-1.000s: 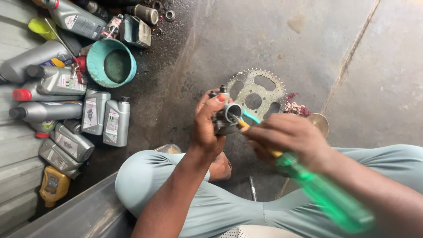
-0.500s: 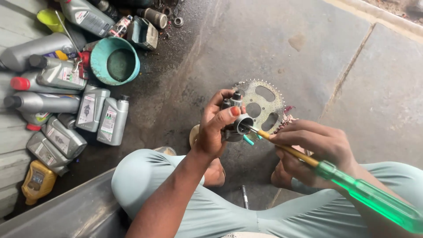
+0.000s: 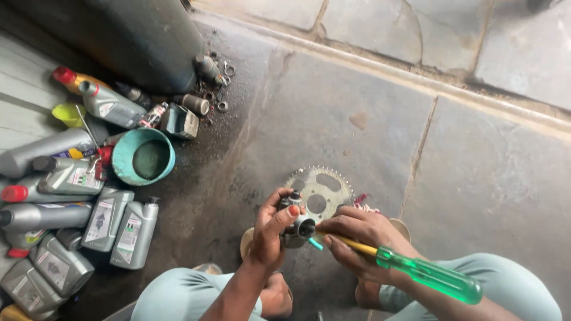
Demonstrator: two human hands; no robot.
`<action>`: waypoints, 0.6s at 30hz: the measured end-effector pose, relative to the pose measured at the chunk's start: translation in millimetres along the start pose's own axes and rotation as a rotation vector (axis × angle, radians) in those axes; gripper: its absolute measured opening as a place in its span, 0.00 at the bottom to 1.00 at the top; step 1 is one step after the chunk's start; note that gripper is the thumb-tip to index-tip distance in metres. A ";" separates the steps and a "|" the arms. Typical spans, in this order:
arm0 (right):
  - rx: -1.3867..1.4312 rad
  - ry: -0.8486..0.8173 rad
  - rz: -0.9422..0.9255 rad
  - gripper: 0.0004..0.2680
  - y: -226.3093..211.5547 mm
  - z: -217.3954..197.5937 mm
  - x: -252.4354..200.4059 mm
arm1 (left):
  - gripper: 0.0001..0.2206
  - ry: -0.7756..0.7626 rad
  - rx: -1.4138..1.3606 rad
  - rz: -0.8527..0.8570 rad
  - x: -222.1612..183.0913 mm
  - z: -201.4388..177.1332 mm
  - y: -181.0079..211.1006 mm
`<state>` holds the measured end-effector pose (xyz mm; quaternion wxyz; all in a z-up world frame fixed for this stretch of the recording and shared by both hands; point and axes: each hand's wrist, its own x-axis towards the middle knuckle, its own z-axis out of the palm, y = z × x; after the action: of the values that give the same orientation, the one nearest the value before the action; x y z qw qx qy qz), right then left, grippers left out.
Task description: Repairing or cleaning a motorcycle carburetor using a screwdriver and pliers.
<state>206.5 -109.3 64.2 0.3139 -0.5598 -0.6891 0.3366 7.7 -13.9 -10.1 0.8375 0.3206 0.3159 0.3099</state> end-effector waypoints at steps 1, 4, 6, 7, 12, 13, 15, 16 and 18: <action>-0.008 0.001 -0.006 0.13 -0.2 2.0 2.6 | 0.23 -0.005 -0.002 0.009 0.1 -0.8 -1.7; -0.035 0.018 0.099 0.08 0.7 7.7 9.3 | 0.23 -0.025 -0.011 0.002 0.2 -1.5 -4.4; -0.106 -0.156 0.415 0.06 -0.3 8.7 12.1 | 0.21 0.022 0.064 -0.040 -0.5 1.7 -1.4; -0.127 -0.143 0.420 0.06 3.1 12.9 10.0 | 0.21 -0.001 0.056 -0.032 1.4 -0.9 -5.3; -0.127 -0.052 -0.026 0.09 7.4 31.5 12.8 | 0.16 0.286 0.015 -0.100 12.1 -10.5 -17.0; -0.139 -0.046 -0.032 0.09 3.7 30.7 14.9 | 0.16 0.276 0.014 -0.089 14.0 -10.4 -19.1; -0.029 -0.051 0.114 0.09 -3.0 31.0 17.9 | 0.14 0.352 -0.046 -0.064 16.3 -11.3 -25.2; -0.038 -0.049 0.108 0.09 -2.2 32.7 18.9 | 0.14 0.346 -0.048 -0.055 19.0 -13.8 -28.0; -0.070 -0.036 0.096 0.10 -0.9 37.4 20.1 | 0.15 0.379 -0.068 -0.076 23.2 -19.4 -33.8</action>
<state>172.1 -93.9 44.5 0.2651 -0.5968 -0.6782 0.3369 18.5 -10.9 -54.1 0.7847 0.2158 0.4690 0.3432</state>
